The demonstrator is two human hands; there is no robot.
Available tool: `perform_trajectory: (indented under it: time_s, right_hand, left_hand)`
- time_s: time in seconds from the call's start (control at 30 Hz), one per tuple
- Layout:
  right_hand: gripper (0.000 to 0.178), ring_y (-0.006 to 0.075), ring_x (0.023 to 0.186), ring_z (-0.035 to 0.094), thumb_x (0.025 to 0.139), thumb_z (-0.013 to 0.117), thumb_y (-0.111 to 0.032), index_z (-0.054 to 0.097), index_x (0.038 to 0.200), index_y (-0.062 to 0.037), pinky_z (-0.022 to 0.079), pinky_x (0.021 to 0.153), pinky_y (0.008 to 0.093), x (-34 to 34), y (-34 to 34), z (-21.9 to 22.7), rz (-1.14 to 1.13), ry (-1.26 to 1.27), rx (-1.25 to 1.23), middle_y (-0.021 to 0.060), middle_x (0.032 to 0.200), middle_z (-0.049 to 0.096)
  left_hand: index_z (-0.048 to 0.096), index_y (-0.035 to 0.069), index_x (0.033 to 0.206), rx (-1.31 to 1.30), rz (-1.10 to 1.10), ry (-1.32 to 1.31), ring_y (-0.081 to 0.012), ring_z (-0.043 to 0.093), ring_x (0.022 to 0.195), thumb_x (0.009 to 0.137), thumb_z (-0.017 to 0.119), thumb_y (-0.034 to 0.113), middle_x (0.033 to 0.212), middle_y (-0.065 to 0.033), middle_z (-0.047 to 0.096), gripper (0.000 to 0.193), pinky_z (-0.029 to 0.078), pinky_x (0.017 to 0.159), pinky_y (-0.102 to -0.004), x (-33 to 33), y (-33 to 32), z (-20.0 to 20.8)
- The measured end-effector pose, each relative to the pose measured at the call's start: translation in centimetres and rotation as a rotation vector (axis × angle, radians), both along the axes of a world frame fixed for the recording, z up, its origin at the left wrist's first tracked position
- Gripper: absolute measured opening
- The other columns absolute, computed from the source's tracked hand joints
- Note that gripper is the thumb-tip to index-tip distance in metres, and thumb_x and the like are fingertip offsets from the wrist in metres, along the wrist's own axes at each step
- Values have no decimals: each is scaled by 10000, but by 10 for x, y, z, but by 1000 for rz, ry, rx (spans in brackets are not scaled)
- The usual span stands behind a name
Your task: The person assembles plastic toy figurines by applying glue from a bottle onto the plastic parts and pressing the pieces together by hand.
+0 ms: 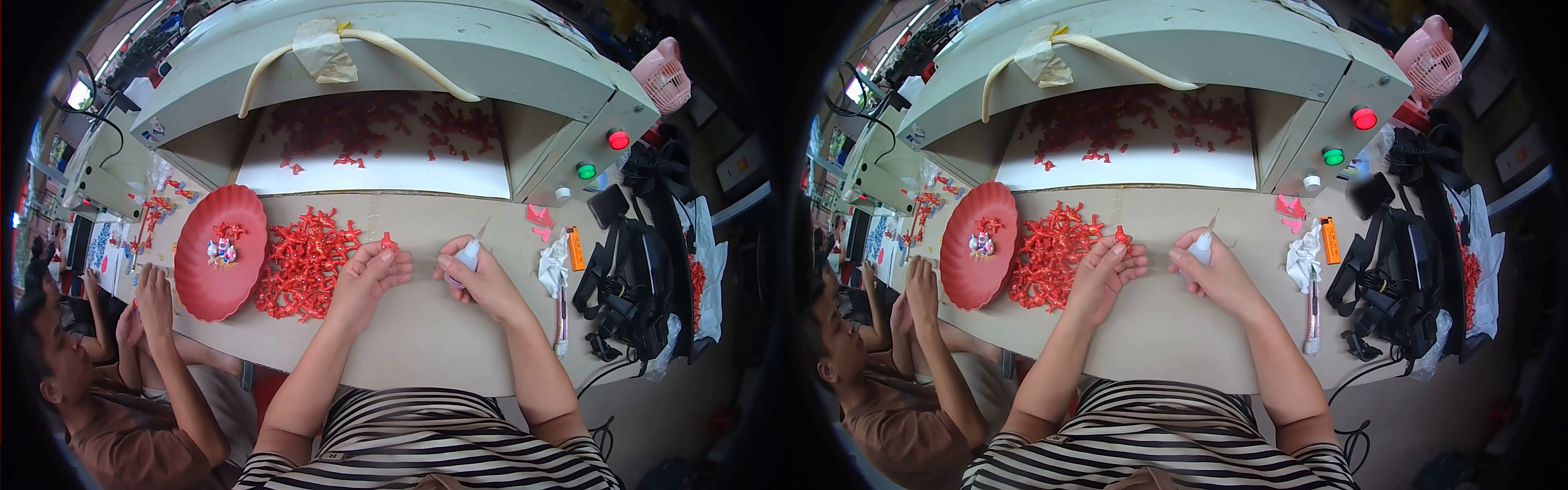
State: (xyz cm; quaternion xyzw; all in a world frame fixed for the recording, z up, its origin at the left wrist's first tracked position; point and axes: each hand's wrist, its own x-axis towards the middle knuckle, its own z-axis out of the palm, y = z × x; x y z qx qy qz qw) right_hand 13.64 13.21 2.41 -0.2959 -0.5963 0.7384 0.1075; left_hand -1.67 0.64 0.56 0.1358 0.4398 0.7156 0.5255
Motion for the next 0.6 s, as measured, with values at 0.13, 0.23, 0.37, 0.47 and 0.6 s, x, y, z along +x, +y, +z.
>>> perform_trajectory:
  time_s: [0.13,0.23,0.37,0.47,0.6]
  right_hand:
    - [232,40,561,448,813,588,-183,456,940,-41,374,495,182,-2,-2,-1,-59,4,97,28,763,573]
    - [252,36,566,442,800,609,-195,487,948,-32,369,500,178,-4,-2,1,-75,-7,106,3,748,547]
    - [273,34,573,436,787,628,-202,512,958,-23,362,504,172,-4,-2,0,-112,11,92,-15,729,521]
    - [282,30,577,433,781,638,-202,520,963,-22,357,506,170,-5,-3,2,-129,16,67,-28,711,498]
    - [297,28,572,425,774,648,-201,530,983,-24,351,505,169,-5,-5,2,-140,15,88,-30,718,508]
  left_hand:
    - [509,32,992,-8,24,10,-188,585,865,861,521,141,939,-114,592,170,486,774,-317,1,1,-3]
    - [517,55,974,-19,31,44,-189,593,840,866,506,127,929,-122,597,131,500,753,-321,1,1,-4]
    - [512,57,944,-14,35,10,-198,598,837,860,512,109,948,-139,595,98,506,748,-318,1,1,-2]
    - [507,56,931,-6,41,6,-203,599,842,855,519,104,965,-146,591,91,507,750,-318,0,1,-2]
    - [496,55,939,6,26,7,-206,596,855,853,524,108,984,-149,584,105,506,756,-324,0,1,-4]
